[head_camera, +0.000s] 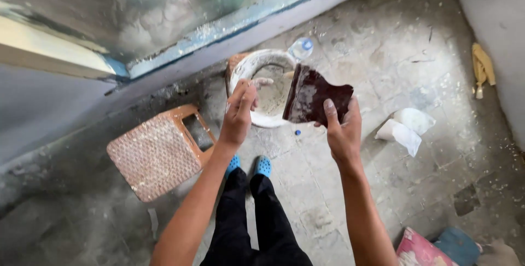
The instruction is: The person scoops plaster from a bucket onto a putty knife and applies it onto the wall above a window frame using the putty knife and fingers.
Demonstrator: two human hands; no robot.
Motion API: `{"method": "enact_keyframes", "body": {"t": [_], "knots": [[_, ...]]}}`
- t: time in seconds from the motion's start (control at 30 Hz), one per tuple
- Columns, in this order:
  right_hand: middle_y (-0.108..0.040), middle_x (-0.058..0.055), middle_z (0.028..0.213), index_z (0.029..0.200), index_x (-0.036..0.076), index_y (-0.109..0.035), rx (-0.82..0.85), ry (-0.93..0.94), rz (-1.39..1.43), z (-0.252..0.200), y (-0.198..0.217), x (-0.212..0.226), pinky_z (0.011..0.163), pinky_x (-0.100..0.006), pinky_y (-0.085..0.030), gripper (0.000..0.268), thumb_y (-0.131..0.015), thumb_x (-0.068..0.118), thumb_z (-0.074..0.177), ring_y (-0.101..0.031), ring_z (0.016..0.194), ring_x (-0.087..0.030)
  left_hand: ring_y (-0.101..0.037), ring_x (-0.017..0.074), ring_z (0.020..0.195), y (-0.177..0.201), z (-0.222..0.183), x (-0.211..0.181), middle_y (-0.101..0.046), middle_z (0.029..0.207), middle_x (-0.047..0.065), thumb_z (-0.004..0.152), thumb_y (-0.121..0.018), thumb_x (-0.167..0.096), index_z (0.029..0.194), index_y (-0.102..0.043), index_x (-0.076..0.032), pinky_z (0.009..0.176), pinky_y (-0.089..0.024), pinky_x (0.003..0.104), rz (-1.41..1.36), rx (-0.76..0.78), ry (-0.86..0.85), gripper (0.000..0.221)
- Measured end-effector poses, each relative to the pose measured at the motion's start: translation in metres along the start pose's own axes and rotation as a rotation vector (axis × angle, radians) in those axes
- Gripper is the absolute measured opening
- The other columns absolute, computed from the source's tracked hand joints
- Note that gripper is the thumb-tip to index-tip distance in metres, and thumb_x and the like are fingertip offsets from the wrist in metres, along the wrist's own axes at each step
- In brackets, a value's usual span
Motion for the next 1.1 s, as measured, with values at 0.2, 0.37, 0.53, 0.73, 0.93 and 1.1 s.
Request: {"method": "enact_keyframes", "body": {"t": [0.2, 0.37, 0.53, 0.73, 0.93, 1.1], "knots": [[-0.069, -0.010, 0.108, 0.128, -0.002, -0.052, 0.094, -0.043, -0.288, 0.063, -0.030, -0.092, 0.069, -0.030, -0.063, 0.028, -0.059, 0.010, 0.103, -0.072, 0.089, -0.015, -0.038, 0.0103, 0.074, 0.031, 0.024, 0.098, -0.037, 0.085, -0.001, 0.111, -0.039, -0.033, 0.096, -0.055, -0.007, 0.069, -0.036, 0.027, 0.062, -0.039, 0.092, 0.033], [-0.075, -0.021, 0.098, 0.122, -0.001, -0.062, 0.265, 0.002, -0.732, 0.108, -0.058, -0.182, 0.073, -0.040, -0.056, 0.025, -0.067, 0.009, 0.100, -0.075, 0.084, -0.030, -0.038, 0.0091, 0.076, 0.056, 0.015, 0.204, -0.037, 0.088, -0.002, 0.116, -0.040, -0.034, 0.092, -0.051, -0.005, 0.070, -0.037, 0.026, 0.080, -0.093, 0.155, 0.039], [-0.066, -0.032, 0.100, 0.115, -0.006, -0.050, 0.422, 0.311, -0.891, 0.131, -0.082, -0.230, 0.080, -0.059, -0.044, 0.023, -0.067, 0.000, 0.100, -0.058, 0.096, -0.057, -0.042, 0.0122, 0.082, 0.059, 0.007, 0.203, -0.044, 0.098, 0.003, 0.115, -0.045, -0.032, 0.121, -0.065, -0.001, 0.074, -0.037, 0.030, 0.209, -0.116, -0.034, 0.037], [-0.065, -0.032, 0.098, 0.108, -0.005, -0.045, 0.526, 0.286, -1.043, 0.144, -0.088, -0.275, 0.077, -0.063, -0.039, 0.026, -0.069, -0.001, 0.098, -0.055, 0.090, -0.058, -0.048, 0.0144, 0.080, 0.049, -0.001, 0.204, -0.049, 0.099, 0.007, 0.108, -0.046, -0.041, 0.127, -0.065, 0.003, 0.070, -0.042, 0.032, 0.388, -0.145, -0.140, 0.051], [-0.065, -0.032, 0.099, 0.111, -0.005, -0.043, 0.544, 0.291, -0.975, 0.144, -0.093, -0.251, 0.078, -0.059, -0.043, 0.028, -0.070, -0.002, 0.101, -0.058, 0.095, -0.057, -0.058, 0.0221, 0.091, 0.038, -0.011, 0.206, -0.052, 0.105, 0.009, 0.107, -0.044, -0.041, 0.127, -0.064, 0.001, 0.078, -0.049, 0.035, 0.615, -0.208, -0.297, 0.050], [-0.067, -0.033, 0.089, 0.110, -0.006, -0.045, 0.572, 0.303, -1.008, 0.139, -0.102, -0.264, 0.076, -0.059, -0.047, 0.026, -0.068, -0.005, 0.097, -0.063, 0.085, -0.055, -0.059, 0.0239, 0.091, 0.032, -0.012, 0.205, -0.054, 0.104, 0.009, 0.107, -0.041, -0.042, 0.131, -0.063, 0.000, 0.077, -0.050, 0.036, 0.654, -0.249, -0.340, 0.053]]}}
Point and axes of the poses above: each hand's wrist, its own z-axis towards the middle knuckle, its own y-axis out of the back of the hand, x = y × z, the point moved 8 cm from there along z, towards the middle knuckle
